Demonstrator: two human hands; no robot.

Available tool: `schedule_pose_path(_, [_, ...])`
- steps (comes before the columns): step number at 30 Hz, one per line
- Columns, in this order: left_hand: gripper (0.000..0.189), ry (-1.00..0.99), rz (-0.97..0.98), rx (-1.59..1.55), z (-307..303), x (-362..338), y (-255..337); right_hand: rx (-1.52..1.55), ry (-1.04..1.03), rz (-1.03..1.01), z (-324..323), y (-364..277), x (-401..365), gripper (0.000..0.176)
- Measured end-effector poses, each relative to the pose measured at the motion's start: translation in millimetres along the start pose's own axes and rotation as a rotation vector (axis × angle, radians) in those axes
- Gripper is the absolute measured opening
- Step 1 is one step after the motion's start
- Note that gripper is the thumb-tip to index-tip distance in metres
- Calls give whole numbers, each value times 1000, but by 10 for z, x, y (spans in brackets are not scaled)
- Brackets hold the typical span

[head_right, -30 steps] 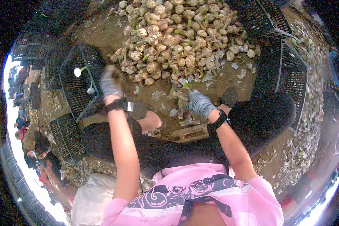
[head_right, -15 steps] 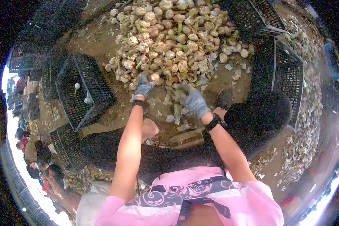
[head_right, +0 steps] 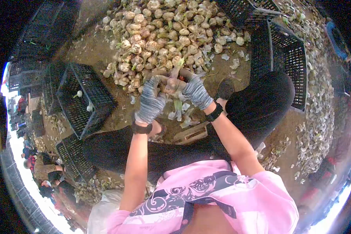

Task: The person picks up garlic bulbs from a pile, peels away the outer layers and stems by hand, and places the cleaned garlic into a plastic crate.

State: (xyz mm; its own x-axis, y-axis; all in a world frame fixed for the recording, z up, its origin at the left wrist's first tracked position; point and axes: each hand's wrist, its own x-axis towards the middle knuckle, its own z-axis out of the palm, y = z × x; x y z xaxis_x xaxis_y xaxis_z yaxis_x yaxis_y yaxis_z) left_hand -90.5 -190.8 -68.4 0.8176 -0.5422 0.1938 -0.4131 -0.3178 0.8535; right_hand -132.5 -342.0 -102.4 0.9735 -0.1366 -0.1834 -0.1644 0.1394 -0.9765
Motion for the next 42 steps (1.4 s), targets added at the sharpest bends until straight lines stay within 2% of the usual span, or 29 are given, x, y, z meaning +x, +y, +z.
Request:
schedule_pose_path(3, [41,141,-19,-266,103,-55,-65,99,-45,57,-107,-19,-24,30])
schedule_pose_path(4, [41,139,-16,-267,115,-92,-76,98,-42,55,-115,-26,-30,30])
schedule_pose_path(6, [48,16,-197,-598,100,-142,-18,89,-37,137,-115,-44,-40,27])
schedule_pose_path(7, [53,-10,-252,-515,119,-159,-17,89,-37,136,-115,-56,-45,27])
schedule_pose_path(11, [58,53,-214,-465,173,-193,-63,87,-23,93,-104,-87,-51,26])
schedule_pose_path(16, [56,29,-223,-519,147,-189,-99,46,-41,114,-134,-115,-30,27])
schedule_pose_path(18, [54,24,-231,-557,148,-206,-122,155,-50,190,-108,-210,-57,27])
schedule_pose_path(20, [51,62,-353,-834,142,-234,-97,122,-72,172,-141,-111,-27,28])
schedule_pose_path(21, [51,64,-353,-836,129,-242,-69,105,-84,162,-159,-73,-23,28])
schedule_pose_path(23, [57,51,-457,-1068,84,-250,1,48,-98,153,-170,-93,-37,28])
schedule_pose_path(29, [66,34,-498,-1367,113,-251,-49,66,-84,102,-132,-141,-75,26])
schedule_pose_path(32, [61,90,-522,-1476,114,-236,-1,49,-98,128,-172,-90,-72,27])
schedule_pose_path(34, [60,114,-486,-1480,136,-227,-11,48,-115,153,-175,-29,-59,28])
schedule_pose_path(36, [59,137,-449,-1485,142,-220,21,136,-62,92,-122,3,-41,28])
schedule_pose_path(38, [56,169,-399,-1219,136,-237,74,166,-35,93,-37,-77,-50,28])
schedule_pose_path(40, [51,182,-405,-1184,173,-267,27,198,-6,96,-16,-166,-64,28])
schedule_pose_path(42, [46,199,-411,-1149,199,-264,18,158,-61,138,-37,-192,-56,29])
